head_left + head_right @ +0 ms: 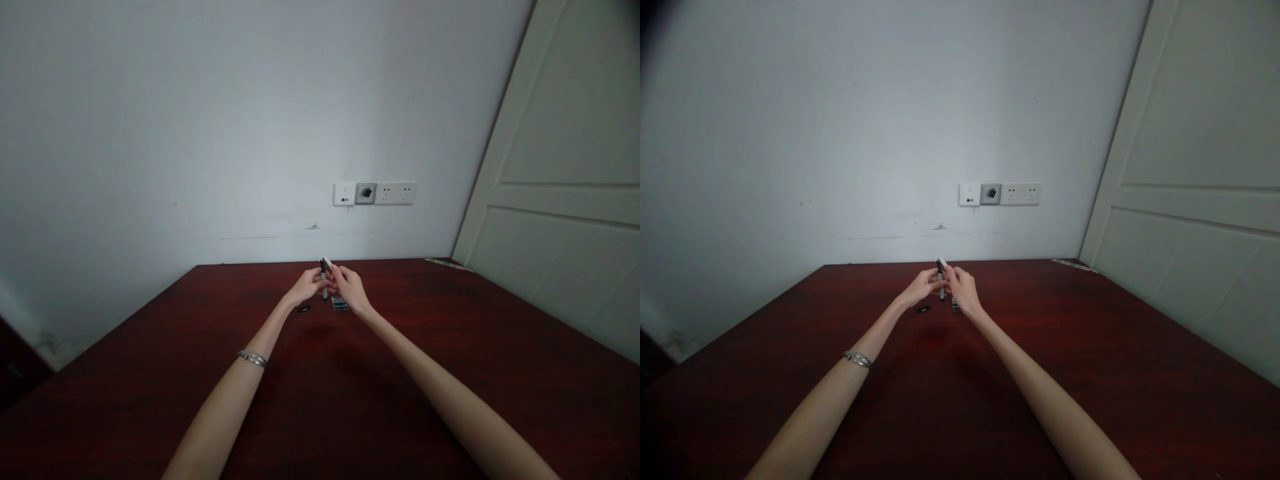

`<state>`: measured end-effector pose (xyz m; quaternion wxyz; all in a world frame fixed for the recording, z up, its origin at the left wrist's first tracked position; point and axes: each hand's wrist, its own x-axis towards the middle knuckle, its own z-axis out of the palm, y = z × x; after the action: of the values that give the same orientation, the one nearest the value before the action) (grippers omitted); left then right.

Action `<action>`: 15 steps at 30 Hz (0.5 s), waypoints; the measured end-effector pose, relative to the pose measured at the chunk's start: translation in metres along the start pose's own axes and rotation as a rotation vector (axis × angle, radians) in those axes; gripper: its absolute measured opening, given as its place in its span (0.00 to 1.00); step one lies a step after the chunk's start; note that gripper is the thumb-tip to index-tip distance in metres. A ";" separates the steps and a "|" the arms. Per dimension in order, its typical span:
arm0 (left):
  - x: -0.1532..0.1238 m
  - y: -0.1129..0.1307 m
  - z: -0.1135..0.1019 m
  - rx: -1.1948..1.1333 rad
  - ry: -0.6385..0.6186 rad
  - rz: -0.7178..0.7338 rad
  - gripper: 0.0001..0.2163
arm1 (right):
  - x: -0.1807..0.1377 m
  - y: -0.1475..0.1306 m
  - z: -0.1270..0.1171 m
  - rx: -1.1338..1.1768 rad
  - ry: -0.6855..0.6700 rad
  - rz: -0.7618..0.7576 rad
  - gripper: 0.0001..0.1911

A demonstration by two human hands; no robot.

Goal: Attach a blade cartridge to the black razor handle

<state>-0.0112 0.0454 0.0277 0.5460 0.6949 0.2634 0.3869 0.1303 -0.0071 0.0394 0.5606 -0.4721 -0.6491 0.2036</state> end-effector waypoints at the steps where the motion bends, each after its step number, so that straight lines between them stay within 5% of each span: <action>1: 0.000 -0.001 -0.001 0.005 0.007 0.005 0.18 | -0.001 -0.002 -0.001 -0.022 -0.020 -0.020 0.24; 15: 0.006 -0.013 -0.013 0.272 0.198 0.178 0.11 | -0.008 -0.006 -0.008 -0.287 -0.082 -0.209 0.14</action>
<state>-0.0177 0.0606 0.0178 0.3824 0.7413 0.3032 0.4608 0.1352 -0.0190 0.0424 0.4787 -0.4684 -0.7394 0.0685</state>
